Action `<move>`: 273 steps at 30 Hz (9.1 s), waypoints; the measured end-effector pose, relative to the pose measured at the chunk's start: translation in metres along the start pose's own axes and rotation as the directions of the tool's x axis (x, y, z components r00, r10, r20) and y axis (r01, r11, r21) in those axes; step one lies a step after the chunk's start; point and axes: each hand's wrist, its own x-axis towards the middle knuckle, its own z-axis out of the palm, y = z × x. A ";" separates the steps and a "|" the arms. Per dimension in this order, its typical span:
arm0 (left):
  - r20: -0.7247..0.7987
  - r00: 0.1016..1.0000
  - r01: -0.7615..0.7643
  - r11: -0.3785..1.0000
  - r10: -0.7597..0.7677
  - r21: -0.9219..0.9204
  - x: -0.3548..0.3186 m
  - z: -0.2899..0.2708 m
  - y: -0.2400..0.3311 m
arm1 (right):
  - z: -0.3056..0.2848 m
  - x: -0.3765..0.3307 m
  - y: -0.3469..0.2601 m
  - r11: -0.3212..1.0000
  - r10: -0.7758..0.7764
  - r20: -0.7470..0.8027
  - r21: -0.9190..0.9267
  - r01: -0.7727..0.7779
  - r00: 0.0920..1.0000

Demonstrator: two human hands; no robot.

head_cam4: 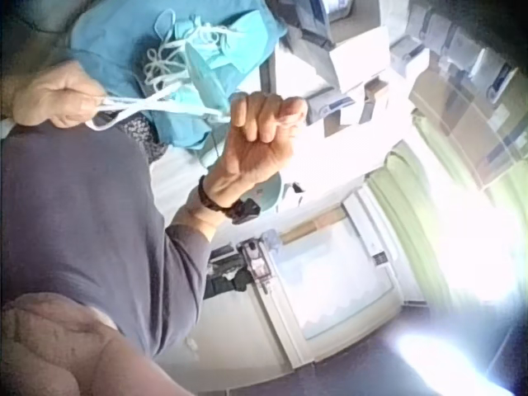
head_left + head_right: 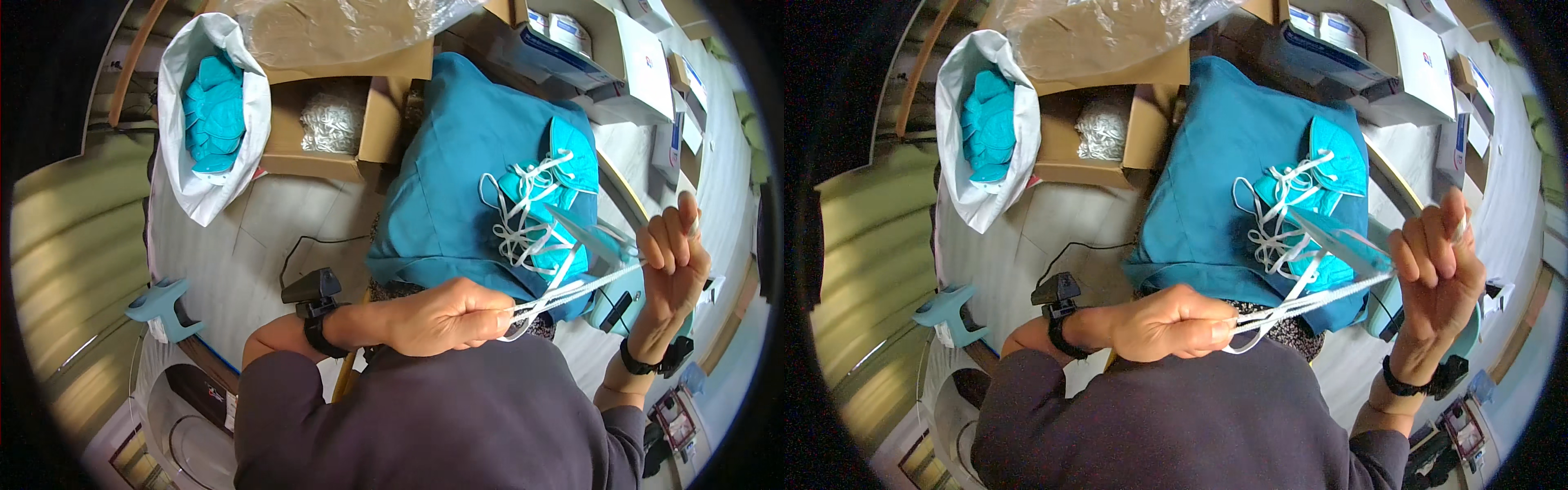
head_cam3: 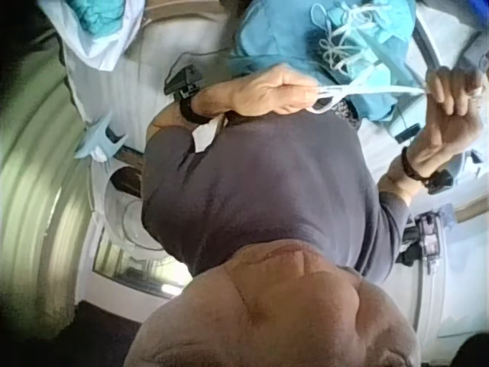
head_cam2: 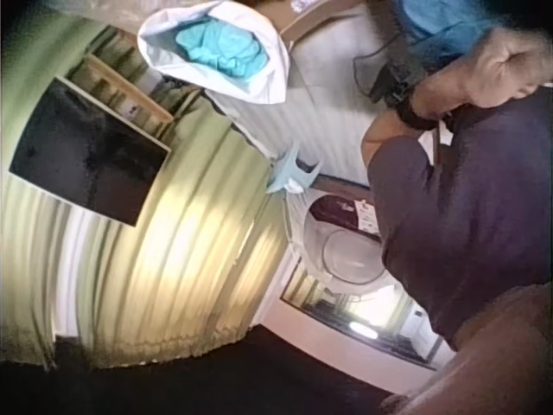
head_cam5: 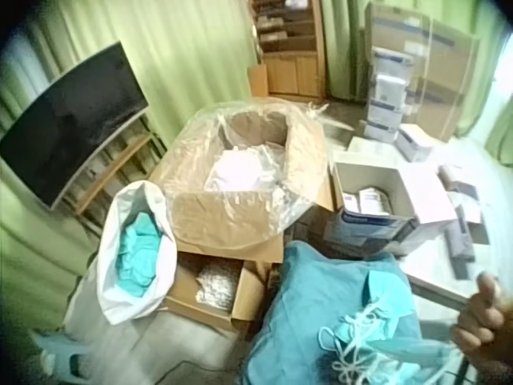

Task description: The person is unpacking green surgical masks from cardboard boxes and plastic packaging for inspection.

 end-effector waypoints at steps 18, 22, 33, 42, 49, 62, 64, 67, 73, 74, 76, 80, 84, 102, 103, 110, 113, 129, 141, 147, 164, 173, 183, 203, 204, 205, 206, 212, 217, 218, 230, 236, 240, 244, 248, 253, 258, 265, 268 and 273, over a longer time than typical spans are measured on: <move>0.011 0.996 0.094 0.995 -0.093 -0.046 0.006 -0.026 0.004 | -0.023 0.005 0.006 0.997 -0.019 -0.131 0.074 0.029 0.991; 0.010 0.998 -0.054 0.973 0.058 -0.222 0.046 -0.048 -0.003 | 0.004 0.018 0.044 0.993 0.085 -0.084 -0.076 -0.092 0.993; -0.123 0.981 -0.180 0.942 0.150 -0.282 0.076 -0.039 0.003 | 0.017 0.025 0.080 0.983 0.083 -0.037 -0.162 -0.088 0.996; -0.049 0.996 -0.076 0.992 0.072 -0.102 0.058 -0.042 -0.014 | -0.030 0.033 0.027 0.997 -0.043 -0.079 -0.067 0.037 0.996; 0.014 0.998 -0.066 0.992 0.068 -0.110 0.056 -0.050 -0.010 | -0.038 0.034 0.025 0.988 -0.151 -0.110 -0.054 0.146 0.982; -0.166 0.984 -0.108 0.957 0.065 -0.269 0.078 -0.067 -0.025 | -0.029 0.037 0.053 0.969 -0.098 -0.101 -0.237 0.072 0.990; -0.250 0.966 -0.145 0.941 0.068 -0.304 0.078 -0.080 -0.027 | -0.028 0.035 0.061 0.950 -0.108 -0.097 -0.302 0.074 0.989; -0.465 0.876 -0.278 0.923 0.130 -0.267 0.060 -0.099 -0.029 | -0.028 0.029 0.066 0.910 -0.164 -0.088 -0.399 0.116 0.983; -0.822 0.524 -0.533 0.839 0.222 -0.113 0.026 -0.160 -0.038 | -0.078 0.001 0.116 0.903 0.075 -0.400 -0.361 -0.233 0.913; -0.839 0.503 -0.541 0.833 0.207 -0.118 0.020 -0.182 -0.049 | -0.086 -0.003 0.125 0.895 0.105 -0.467 -0.340 -0.287 0.878; -0.913 0.406 -0.493 0.851 0.040 -0.182 0.019 -0.219 -0.060 | -0.092 -0.008 0.132 0.905 0.158 -0.468 -0.284 -0.318 0.869; -0.955 0.267 -0.381 0.896 -0.131 -0.230 0.037 -0.307 -0.085 | -0.086 -0.007 0.132 0.885 0.149 -0.469 -0.329 -0.328 0.871; -0.911 0.347 -0.393 0.847 -0.225 -0.359 0.071 -0.328 -0.064 | -0.081 -0.009 0.126 0.848 0.130 -0.460 -0.408 -0.339 0.879; -0.519 0.491 0.224 0.475 0.699 0.851 0.120 -0.133 -0.013 | -0.076 -0.023 0.083 -0.299 -0.267 0.225 -0.944 0.142 0.937; -0.518 0.527 0.298 0.425 0.674 0.855 0.123 -0.119 -0.016 | -0.081 -0.018 0.083 -0.294 -0.411 0.058 -0.953 -0.071 0.910; -0.642 0.596 0.332 0.581 0.481 0.743 0.137 -0.096 -0.047 | -0.115 -0.017 0.086 0.129 -0.366 -0.374 -0.927 -0.352 0.852; -0.636 0.538 0.079 0.718 0.554 0.692 0.134 -0.097 -0.049 | -0.114 -0.026 0.086 0.383 -0.362 -0.345 -0.902 -0.200 0.866; -0.384 0.610 -0.083 0.538 0.693 0.839 0.160 -0.021 -0.037 | -0.074 -0.014 0.061 0.702 -0.469 -0.351 -0.705 0.101 0.810; -0.279 0.675 -0.090 0.451 0.683 0.888 0.165 -0.015 -0.049 | -0.084 0.003 0.080 0.661 -0.478 -0.358 -0.748 0.060 0.802; -0.377 0.681 -0.129 0.610 0.627 0.782 0.171 -0.024 -0.063 | -0.080 0.002 0.075 0.777 -0.330 -0.291 -0.624 0.083 0.898; -0.095 0.612 0.031 0.095 0.785 0.995 0.137 -0.059 0.019 | -0.069 -0.013 0.069 0.711 -0.468 -0.252 -0.676 0.192 0.847; -0.493 0.617 -0.230 0.739 0.614 0.633 0.148 -0.019 -0.009 | -0.048 -0.002 0.095 0.154 -0.678 0.177 -0.915 0.373 0.714; -0.427 0.618 -0.210 0.662 0.660 0.720 0.149 -0.025 -0.018 | -0.065 -0.006 0.098 0.506 -0.518 -0.048 -0.822 0.261 0.854; -0.552 0.689 -0.054 0.793 0.470 0.607 0.152 -0.032 -0.037 | -0.064 -0.001 0.103 0.677 -0.478 -0.182 -0.700 0.228 0.860; -0.520 0.668 0.024 0.683 0.533 0.730 0.153 -0.032 -0.039 | -0.064 0.000 0.104 0.618 -0.517 -0.142 -0.745 0.253 0.844; -0.477 0.651 0.105 0.551 0.591 0.828 0.153 -0.031 -0.040 | -0.064 0.001 0.105 0.555 -0.553 -0.100 -0.784 0.277 0.827; -0.365 0.628 0.121 0.377 0.687 0.918 0.151 -0.032 -0.041 | -0.071 0.004 0.106 0.464 -0.598 -0.102 -0.853 0.239 0.795; -0.462 0.571 0.010 0.557 0.678 0.830 0.141 -0.008 -0.034 | -0.154 0.035 0.073 0.703 -0.643 -0.425 -0.657 0.271 0.637; -0.581 0.503 -0.077 0.703 0.640 0.707 0.143 -0.026 -0.025 | -0.085 -0.001 0.068 0.664 -0.320 -0.118 -0.736 0.134 0.940; -0.582 0.507 -0.114 0.719 0.636 0.686 0.144 -0.029 -0.024 | -0.076 -0.002 0.075 0.577 -0.329 -0.067 -0.804 0.144 0.942; -0.539 0.535 -0.174 0.710 0.650 0.682 0.117 -0.021 -0.024 | -0.161 0.023 0.091 0.345 -0.683 -0.180 -0.933 0.097 0.707; 0.067 0.785 -0.008 -0.098 0.615 0.995 0.103 -0.018 0.020 | -0.128 0.004 0.054 0.679 -0.343 -0.208 -0.729 0.089 0.916; -0.054 0.819 0.129 -0.091 0.571 0.988 0.095 -0.018 0.024 | -0.098 -0.002 0.058 0.693 -0.244 -0.032 -0.705 0.151 0.969; -0.115 0.771 0.092 0.069 0.627 0.993 0.093 -0.022 0.016 | -0.070 -0.008 0.063 0.675 -0.070 0.040 -0.733 0.077 0.997; -0.062 0.727 0.032 0.056 0.684 0.998 0.098 -0.015 0.012 | -0.065 -0.001 0.080 0.668 -0.143 0.030 -0.735 0.118 0.989; -0.093 0.631 -0.004 0.123 0.770 0.992 0.100 -0.020 0.002 | -0.061 0.003 0.097 0.500 -0.252 0.108 -0.836 0.224 0.962; -0.424 0.593 -0.132 0.602 0.684 0.787 0.101 -0.028 -0.014 | -0.063 0.004 0.105 0.606 -0.262 0.071 -0.764 0.222 0.962; -0.458 0.597 0.072 0.525 0.659 0.848 0.102 -0.032 -0.028 | -0.058 0.005 0.110 0.632 -0.172 -0.060 -0.772 0.063 0.983; -0.391 0.571 0.055 0.441 0.722 0.896 0.099 -0.028 -0.031 | -0.076 0.013 0.115 0.429 -0.432 -0.043 -0.888 0.164 0.901; -0.434 0.477 -0.006 0.497 0.764 0.868 0.078 -0.013 -0.010 | -0.131 0.014 0.079 0.548 -0.494 -0.254 -0.833 0.071 0.831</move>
